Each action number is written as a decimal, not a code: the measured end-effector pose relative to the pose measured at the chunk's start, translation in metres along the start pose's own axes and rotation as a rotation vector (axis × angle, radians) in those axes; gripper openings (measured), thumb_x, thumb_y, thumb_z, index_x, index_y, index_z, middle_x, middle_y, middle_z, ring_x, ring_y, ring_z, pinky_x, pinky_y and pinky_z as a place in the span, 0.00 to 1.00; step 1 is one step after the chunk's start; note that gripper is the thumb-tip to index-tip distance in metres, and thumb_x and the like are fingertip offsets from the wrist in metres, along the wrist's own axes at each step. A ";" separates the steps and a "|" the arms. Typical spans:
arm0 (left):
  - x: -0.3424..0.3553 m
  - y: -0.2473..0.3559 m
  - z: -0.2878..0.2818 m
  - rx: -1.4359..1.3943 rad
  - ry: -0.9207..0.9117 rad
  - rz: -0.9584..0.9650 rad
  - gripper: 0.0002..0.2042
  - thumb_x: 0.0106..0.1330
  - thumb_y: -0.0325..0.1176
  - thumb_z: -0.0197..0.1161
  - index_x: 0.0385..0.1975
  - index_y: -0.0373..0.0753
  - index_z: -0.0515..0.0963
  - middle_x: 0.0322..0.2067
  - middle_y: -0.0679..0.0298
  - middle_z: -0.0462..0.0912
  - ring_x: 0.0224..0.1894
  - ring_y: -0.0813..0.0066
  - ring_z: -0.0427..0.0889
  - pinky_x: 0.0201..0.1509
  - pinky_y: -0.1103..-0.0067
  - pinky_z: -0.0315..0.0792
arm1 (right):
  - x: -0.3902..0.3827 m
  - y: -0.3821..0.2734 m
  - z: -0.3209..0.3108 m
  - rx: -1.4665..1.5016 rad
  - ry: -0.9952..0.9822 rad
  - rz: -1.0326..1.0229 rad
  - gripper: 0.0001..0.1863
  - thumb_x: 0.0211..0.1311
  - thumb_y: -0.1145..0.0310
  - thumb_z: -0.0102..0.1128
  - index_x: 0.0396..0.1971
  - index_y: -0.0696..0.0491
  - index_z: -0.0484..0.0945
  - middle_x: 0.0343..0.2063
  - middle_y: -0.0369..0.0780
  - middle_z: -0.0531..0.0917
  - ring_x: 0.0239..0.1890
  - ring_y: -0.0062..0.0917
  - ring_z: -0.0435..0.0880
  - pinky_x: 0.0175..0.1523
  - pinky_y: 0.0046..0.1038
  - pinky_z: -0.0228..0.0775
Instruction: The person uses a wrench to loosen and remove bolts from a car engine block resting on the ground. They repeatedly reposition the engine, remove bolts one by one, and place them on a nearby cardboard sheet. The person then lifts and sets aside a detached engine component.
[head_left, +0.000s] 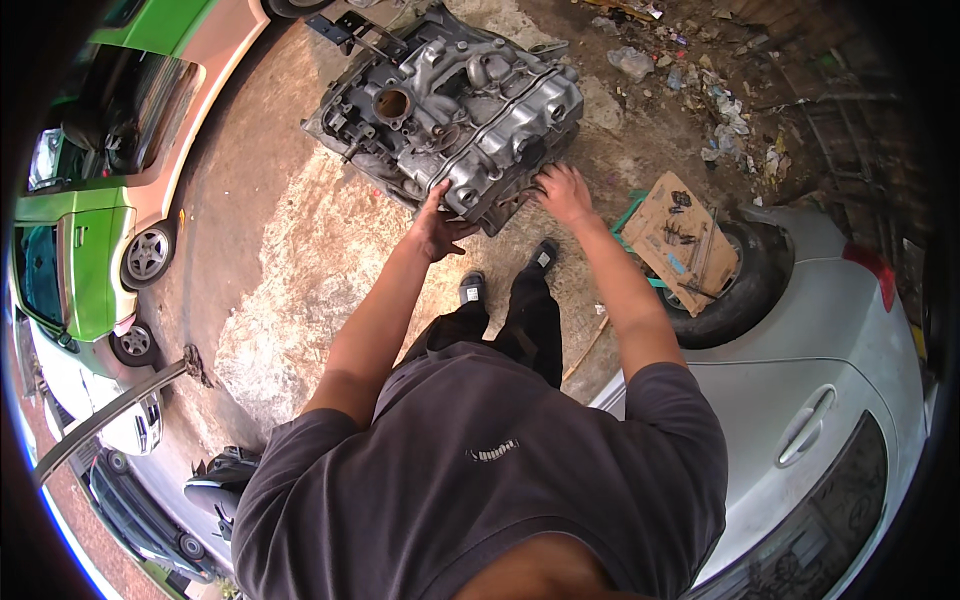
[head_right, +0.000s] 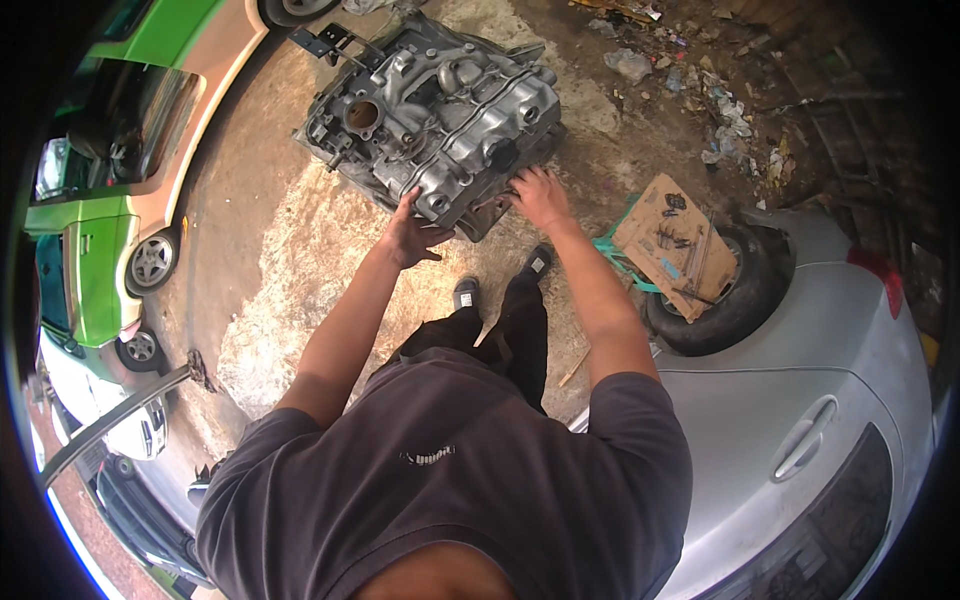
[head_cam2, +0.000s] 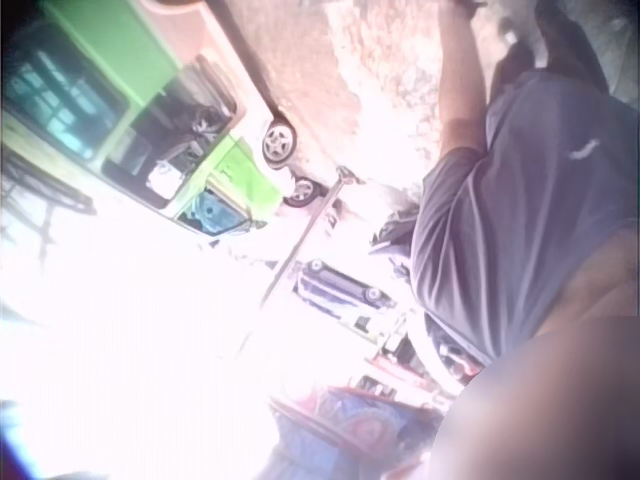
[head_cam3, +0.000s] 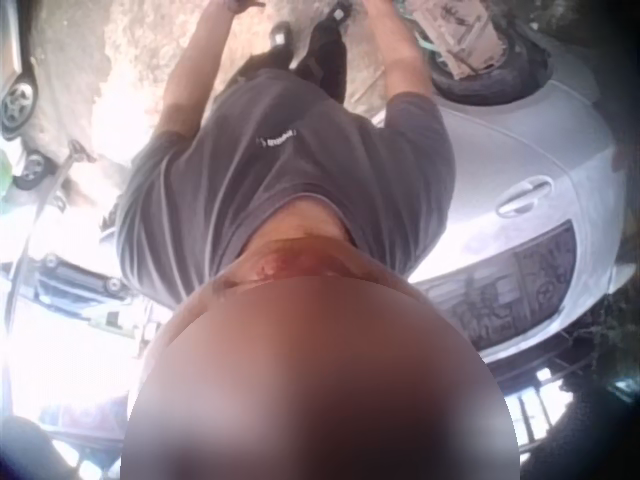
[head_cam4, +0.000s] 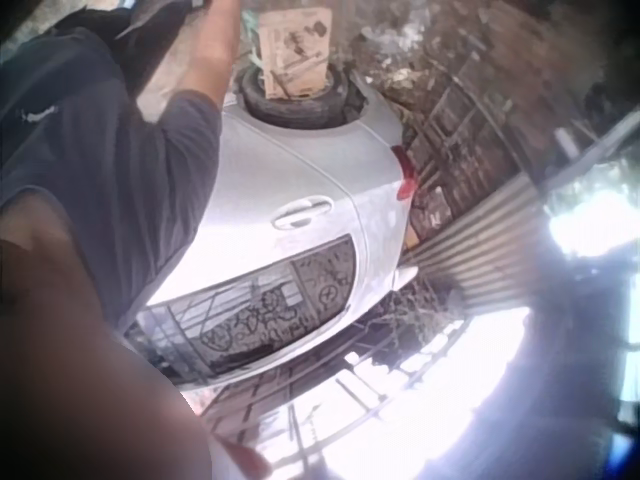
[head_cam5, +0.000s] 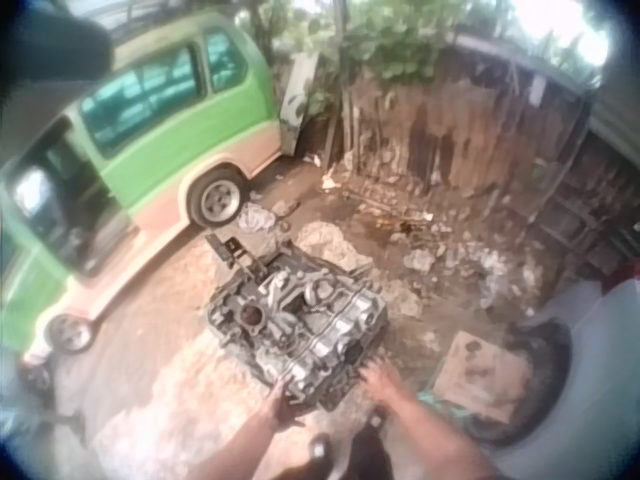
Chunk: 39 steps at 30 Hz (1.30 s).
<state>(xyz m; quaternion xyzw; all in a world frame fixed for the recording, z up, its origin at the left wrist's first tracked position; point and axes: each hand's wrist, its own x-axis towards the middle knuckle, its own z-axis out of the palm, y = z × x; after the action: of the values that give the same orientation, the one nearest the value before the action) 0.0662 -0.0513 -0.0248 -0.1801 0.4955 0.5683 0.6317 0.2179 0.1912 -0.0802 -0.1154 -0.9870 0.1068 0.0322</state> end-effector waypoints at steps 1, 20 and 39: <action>0.001 0.001 -0.001 -0.006 -0.005 -0.012 0.57 0.51 0.72 0.56 0.70 0.31 0.45 0.67 0.41 0.56 0.66 0.48 0.64 0.69 0.40 0.29 | -0.002 -0.002 -0.006 -0.021 0.012 -0.024 0.20 0.56 0.53 0.63 0.45 0.49 0.79 0.46 0.39 0.79 0.54 0.36 0.74 0.61 0.43 0.63; 0.001 -0.004 -0.001 0.023 -0.015 0.046 0.59 0.50 0.74 0.55 0.68 0.25 0.48 0.66 0.41 0.58 0.65 0.49 0.65 0.67 0.38 0.27 | 0.003 -0.110 0.045 2.006 0.127 1.124 0.06 0.68 0.70 0.48 0.36 0.54 0.74 0.22 0.39 0.81 0.19 0.25 0.78 0.22 0.27 0.68; 0.000 -0.003 0.000 0.016 -0.004 0.043 0.59 0.50 0.74 0.54 0.69 0.26 0.46 0.67 0.41 0.56 0.66 0.48 0.64 0.67 0.39 0.26 | 0.003 -0.108 0.039 1.977 -0.098 1.411 0.15 0.69 0.56 0.47 0.22 0.46 0.67 0.12 0.29 0.65 0.11 0.18 0.59 0.17 0.22 0.50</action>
<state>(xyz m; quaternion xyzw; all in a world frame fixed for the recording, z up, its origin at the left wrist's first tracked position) 0.0690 -0.0522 -0.0258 -0.1632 0.5024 0.5783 0.6217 0.1876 0.0814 -0.0950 -0.5487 -0.2007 0.8116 0.0036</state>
